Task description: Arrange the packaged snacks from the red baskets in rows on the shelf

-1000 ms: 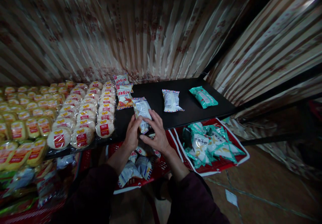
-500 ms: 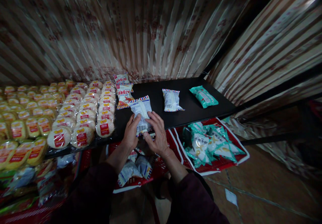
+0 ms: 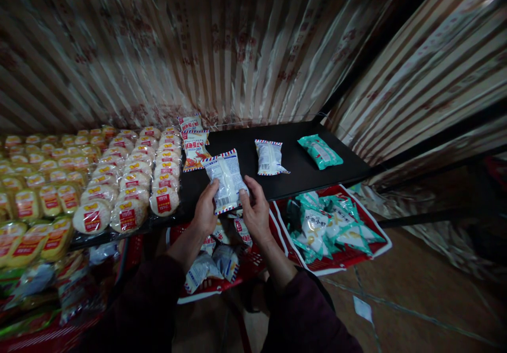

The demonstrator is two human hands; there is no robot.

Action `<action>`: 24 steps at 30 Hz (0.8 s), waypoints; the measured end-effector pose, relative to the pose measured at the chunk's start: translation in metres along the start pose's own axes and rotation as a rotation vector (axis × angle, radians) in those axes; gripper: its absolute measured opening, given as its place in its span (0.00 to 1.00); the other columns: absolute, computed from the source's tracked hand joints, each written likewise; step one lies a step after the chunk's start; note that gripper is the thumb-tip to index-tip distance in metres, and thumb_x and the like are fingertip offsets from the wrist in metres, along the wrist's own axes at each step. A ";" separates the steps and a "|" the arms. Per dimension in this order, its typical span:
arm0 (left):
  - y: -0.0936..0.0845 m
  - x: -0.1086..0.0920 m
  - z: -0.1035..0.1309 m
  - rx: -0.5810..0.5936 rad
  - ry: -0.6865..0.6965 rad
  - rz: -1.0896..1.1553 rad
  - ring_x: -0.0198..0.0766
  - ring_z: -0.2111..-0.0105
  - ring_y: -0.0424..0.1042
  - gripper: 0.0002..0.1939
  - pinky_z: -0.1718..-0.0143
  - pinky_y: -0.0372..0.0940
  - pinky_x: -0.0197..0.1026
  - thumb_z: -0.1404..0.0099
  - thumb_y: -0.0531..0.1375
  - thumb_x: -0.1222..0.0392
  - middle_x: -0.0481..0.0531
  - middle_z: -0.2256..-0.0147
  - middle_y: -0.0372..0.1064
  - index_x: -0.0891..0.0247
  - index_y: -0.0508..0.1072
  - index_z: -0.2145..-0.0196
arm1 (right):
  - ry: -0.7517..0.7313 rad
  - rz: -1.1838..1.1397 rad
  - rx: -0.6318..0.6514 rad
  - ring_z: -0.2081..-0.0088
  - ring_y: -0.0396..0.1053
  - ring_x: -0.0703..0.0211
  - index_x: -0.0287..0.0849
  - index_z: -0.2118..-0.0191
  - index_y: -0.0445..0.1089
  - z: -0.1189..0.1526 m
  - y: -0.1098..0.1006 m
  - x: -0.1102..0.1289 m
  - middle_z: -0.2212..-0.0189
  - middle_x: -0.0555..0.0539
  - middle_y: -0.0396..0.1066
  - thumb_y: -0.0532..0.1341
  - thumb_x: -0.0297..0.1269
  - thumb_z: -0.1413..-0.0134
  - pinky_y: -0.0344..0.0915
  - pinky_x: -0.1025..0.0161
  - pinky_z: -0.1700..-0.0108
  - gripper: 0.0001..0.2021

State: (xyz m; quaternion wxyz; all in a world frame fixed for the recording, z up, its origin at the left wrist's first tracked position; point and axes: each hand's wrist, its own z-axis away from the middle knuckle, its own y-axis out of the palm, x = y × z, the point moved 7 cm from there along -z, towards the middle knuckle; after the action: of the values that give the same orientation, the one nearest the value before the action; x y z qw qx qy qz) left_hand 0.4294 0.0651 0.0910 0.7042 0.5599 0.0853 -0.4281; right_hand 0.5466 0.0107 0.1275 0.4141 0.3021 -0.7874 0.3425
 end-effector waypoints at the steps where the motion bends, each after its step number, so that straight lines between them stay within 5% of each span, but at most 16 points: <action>1: 0.000 0.001 0.000 -0.007 -0.009 0.006 0.47 0.55 0.74 0.21 0.51 0.66 0.46 0.41 0.61 0.51 0.55 0.57 0.75 0.66 0.72 0.53 | -0.010 0.018 -0.002 0.50 0.69 0.53 0.42 0.45 0.63 0.000 -0.001 0.001 0.50 0.40 0.70 0.54 0.42 0.39 0.68 0.55 0.50 0.19; 11: 0.003 0.000 0.003 -0.026 -0.019 0.001 0.47 0.54 0.73 0.18 0.51 0.66 0.46 0.41 0.61 0.54 0.54 0.60 0.76 0.67 0.73 0.55 | -0.406 0.347 -0.007 0.44 0.61 0.49 0.47 0.48 0.68 0.002 -0.004 0.038 0.46 0.43 0.65 0.51 0.29 0.41 0.60 0.46 0.44 0.18; 24: 0.011 -0.001 0.007 0.015 -0.065 0.050 0.47 0.52 0.71 0.17 0.49 0.65 0.47 0.39 0.58 0.56 0.56 0.58 0.76 0.68 0.73 0.56 | -0.413 0.333 -0.016 0.47 0.64 0.49 0.46 0.46 0.65 0.005 -0.003 0.040 0.48 0.41 0.67 0.50 0.29 0.41 0.63 0.45 0.47 0.19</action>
State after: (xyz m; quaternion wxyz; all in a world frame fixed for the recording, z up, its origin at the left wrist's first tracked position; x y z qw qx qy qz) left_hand 0.4336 0.0602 0.1019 0.7130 0.5529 0.0450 -0.4290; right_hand 0.5281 -0.0024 0.1608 0.1850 0.2286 -0.8967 0.3308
